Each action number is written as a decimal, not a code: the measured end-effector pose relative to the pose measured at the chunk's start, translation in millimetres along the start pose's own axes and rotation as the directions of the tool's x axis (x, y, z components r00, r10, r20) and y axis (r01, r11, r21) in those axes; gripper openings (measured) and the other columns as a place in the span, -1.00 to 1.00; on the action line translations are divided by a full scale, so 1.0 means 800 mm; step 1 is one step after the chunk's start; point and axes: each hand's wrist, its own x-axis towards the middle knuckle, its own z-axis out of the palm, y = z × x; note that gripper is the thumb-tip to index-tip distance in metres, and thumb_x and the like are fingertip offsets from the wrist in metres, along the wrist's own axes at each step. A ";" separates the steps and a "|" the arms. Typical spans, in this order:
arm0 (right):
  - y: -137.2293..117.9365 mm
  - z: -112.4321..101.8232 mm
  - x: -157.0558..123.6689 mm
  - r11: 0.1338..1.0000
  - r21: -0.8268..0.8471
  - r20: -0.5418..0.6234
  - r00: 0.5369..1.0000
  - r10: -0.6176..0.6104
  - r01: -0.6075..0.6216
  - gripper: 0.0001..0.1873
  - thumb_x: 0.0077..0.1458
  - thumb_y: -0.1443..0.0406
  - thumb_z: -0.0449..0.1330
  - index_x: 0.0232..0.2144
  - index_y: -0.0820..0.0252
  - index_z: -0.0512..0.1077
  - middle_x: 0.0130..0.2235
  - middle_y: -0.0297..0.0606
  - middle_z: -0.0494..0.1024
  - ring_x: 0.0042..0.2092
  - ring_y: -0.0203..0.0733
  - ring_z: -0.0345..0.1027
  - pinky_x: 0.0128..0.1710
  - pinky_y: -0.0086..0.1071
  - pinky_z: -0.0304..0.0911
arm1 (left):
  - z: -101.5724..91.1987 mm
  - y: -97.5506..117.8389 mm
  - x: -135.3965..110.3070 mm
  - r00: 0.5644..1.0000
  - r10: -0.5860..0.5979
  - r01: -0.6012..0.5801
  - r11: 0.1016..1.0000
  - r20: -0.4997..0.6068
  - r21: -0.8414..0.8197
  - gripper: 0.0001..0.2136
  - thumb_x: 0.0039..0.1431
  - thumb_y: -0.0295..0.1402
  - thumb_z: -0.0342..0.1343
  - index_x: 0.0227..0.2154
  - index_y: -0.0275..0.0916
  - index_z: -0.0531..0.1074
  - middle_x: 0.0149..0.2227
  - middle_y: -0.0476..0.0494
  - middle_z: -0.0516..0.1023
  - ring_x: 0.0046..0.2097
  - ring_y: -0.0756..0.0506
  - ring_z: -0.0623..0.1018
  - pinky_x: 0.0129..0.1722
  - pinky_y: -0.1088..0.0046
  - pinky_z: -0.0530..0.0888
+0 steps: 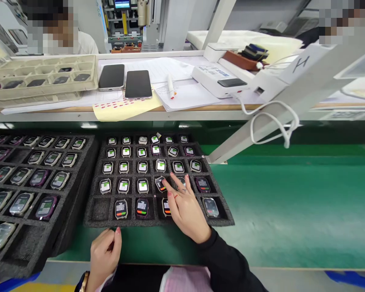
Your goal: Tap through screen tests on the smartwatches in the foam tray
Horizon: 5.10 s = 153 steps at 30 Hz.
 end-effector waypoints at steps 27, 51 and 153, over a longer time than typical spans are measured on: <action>-0.044 0.030 0.034 0.982 0.168 0.139 0.985 -0.105 0.081 -0.56 0.43 0.37 -0.17 0.19 0.26 0.36 0.06 -0.06 0.53 0.31 0.06 0.10 0.32 0.35 -0.17 | -0.028 -0.022 -0.017 0.991 -0.023 0.035 0.995 -0.128 0.093 -0.59 0.23 -0.65 0.06 -0.62 -0.20 0.04 -0.63 0.10 0.06 -0.56 0.02 0.13 -0.53 0.38 0.09; -0.098 0.081 0.081 0.971 0.168 0.250 0.945 -0.210 0.172 -0.55 0.42 0.39 -0.18 0.13 0.43 0.39 0.04 0.01 0.54 0.29 0.07 0.13 0.34 0.30 -0.22 | -0.019 -0.023 -0.016 0.992 0.094 -0.065 0.947 -0.079 0.315 -0.63 0.26 -0.54 0.05 -0.66 -0.20 0.19 -0.67 0.02 0.23 -0.56 -0.03 0.27 -0.50 0.34 0.13; -0.013 -0.020 0.035 0.928 0.092 0.374 0.851 -0.369 0.361 -0.52 0.40 0.38 -0.20 -0.03 0.46 0.50 0.08 0.03 0.51 0.30 0.17 0.09 0.31 0.28 -0.04 | -0.060 -0.036 0.041 0.854 -0.406 0.424 0.905 0.326 0.015 -0.58 0.42 -0.17 -0.23 0.27 0.00 0.18 0.10 -0.22 0.22 0.20 -0.18 0.29 0.28 0.05 0.21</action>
